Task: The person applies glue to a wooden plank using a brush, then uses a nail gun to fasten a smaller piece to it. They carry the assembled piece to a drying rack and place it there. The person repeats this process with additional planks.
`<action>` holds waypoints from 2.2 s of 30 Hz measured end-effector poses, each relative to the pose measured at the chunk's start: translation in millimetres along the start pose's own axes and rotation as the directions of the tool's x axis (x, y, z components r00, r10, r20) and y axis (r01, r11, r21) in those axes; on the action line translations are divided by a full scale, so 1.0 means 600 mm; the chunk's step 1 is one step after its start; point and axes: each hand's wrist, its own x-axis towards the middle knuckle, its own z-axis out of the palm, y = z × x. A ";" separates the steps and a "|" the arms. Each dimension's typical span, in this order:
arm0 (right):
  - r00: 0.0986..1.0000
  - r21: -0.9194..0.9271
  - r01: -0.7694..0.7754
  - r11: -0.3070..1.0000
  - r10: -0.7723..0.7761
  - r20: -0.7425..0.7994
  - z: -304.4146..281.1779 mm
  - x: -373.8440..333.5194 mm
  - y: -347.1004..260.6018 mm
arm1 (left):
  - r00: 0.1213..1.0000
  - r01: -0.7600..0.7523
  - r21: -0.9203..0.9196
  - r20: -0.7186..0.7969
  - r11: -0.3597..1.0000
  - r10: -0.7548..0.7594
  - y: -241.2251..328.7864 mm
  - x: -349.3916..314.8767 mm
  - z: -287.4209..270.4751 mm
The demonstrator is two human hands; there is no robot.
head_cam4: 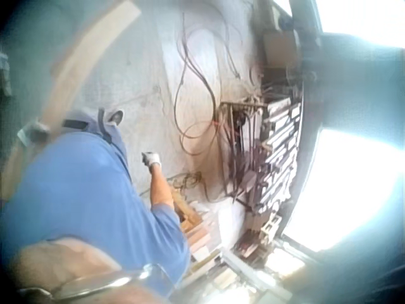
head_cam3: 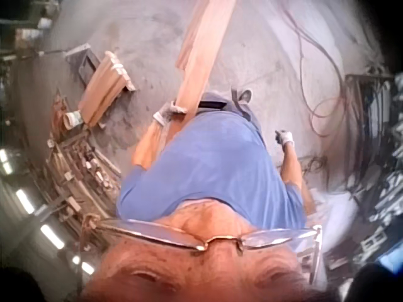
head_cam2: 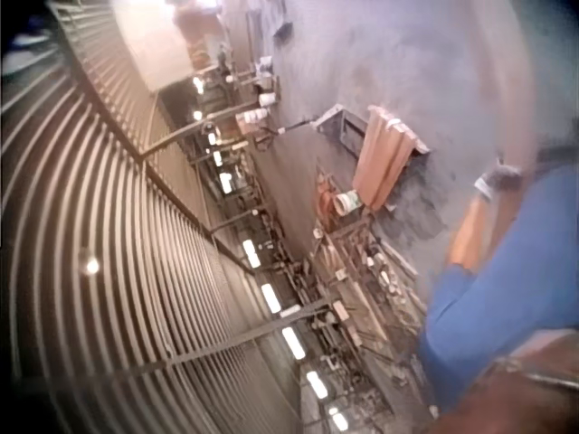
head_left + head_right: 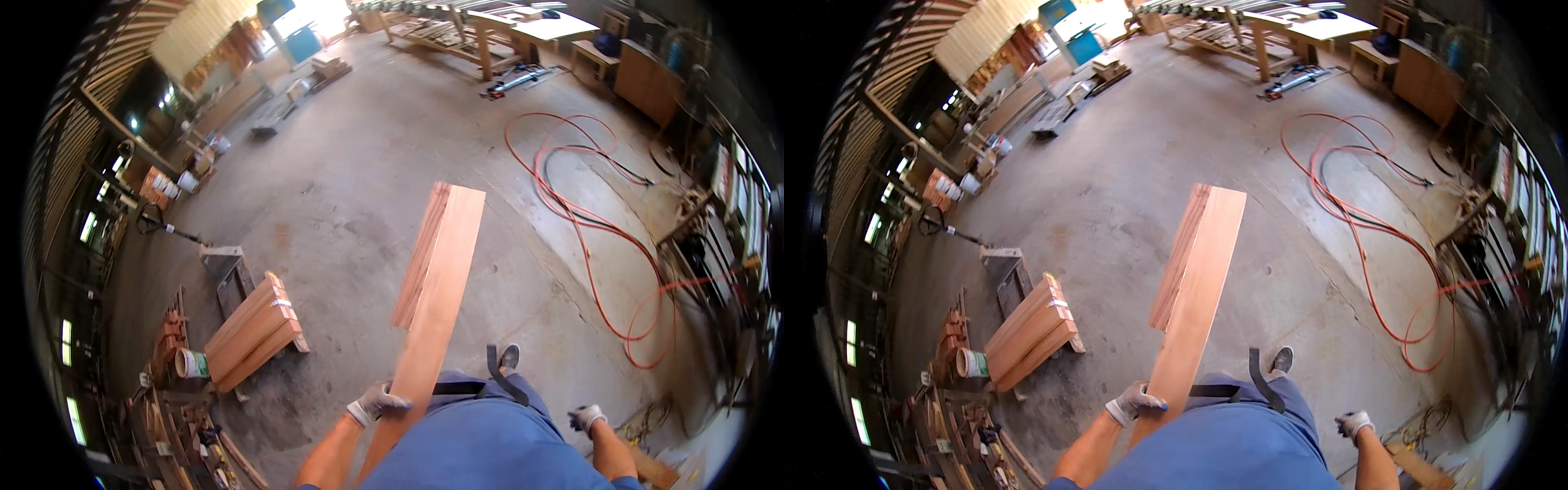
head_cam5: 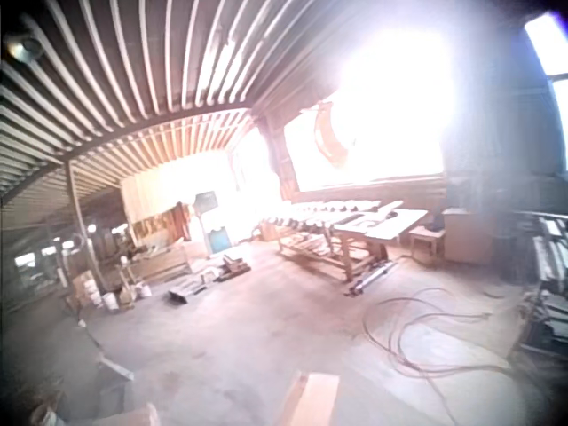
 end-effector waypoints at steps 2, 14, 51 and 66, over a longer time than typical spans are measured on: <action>0.982 -0.158 0.150 0.976 -0.166 -0.093 -0.052 0.026 -0.129 | 1.000 -0.029 -0.061 -0.005 0.998 0.029 0.019 0.023 0.000; 0.918 -0.078 0.391 0.917 -0.394 -0.031 0.044 0.044 -0.699 | 0.971 -0.229 -0.097 -0.099 0.969 0.219 0.278 0.195 -0.089; 0.622 0.281 0.719 0.636 -0.769 0.148 0.536 0.040 -2.260 | 0.972 -0.066 0.129 -0.216 0.989 0.093 1.257 0.879 -0.512; 0.021 -0.468 0.862 0.193 -0.937 -0.349 0.512 -0.025 -2.848 | 0.977 -0.195 0.435 0.006 0.879 0.214 1.681 1.156 -0.790</action>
